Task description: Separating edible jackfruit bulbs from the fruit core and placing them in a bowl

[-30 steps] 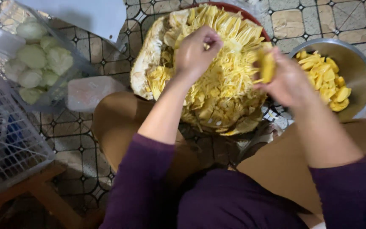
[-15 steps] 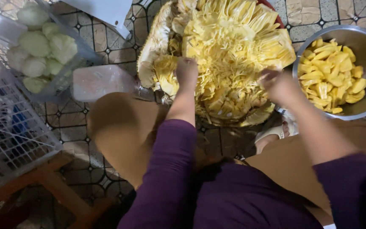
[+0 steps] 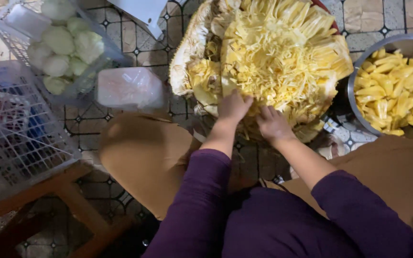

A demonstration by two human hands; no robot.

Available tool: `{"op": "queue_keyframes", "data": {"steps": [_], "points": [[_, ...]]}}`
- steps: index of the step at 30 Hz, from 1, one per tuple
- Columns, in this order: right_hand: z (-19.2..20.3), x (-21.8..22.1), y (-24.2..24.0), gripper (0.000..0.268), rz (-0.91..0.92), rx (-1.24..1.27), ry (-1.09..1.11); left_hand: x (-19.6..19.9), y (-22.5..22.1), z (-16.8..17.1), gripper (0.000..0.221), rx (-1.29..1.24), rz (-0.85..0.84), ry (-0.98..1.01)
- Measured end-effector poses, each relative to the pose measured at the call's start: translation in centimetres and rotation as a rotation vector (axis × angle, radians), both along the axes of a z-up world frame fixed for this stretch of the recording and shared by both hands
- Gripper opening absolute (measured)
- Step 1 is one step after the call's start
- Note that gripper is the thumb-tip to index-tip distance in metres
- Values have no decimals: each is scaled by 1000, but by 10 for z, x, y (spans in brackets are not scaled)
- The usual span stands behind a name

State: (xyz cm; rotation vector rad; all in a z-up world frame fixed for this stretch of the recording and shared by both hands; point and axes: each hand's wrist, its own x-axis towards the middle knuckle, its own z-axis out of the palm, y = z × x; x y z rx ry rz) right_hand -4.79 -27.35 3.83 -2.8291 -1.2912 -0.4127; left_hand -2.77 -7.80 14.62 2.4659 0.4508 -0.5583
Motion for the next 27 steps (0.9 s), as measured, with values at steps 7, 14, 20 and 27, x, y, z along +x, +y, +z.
{"op": "queue_keyframes", "data": {"steps": [7, 14, 20, 27], "points": [[25, -9, 7, 21, -2, 22, 0, 7, 19, -35, 56, -67, -22, -4], [66, 5, 28, 50, -349, -167, 357, 39, 54, 21, 55, -240, 445, -188], [46, 116, 74, 22, -317, 298, 442, 67, 46, -28, 52, -242, 358, -247], [13, 167, 97, 30, -164, 314, 612, 67, 55, -28, 55, -442, 421, -167]]}}
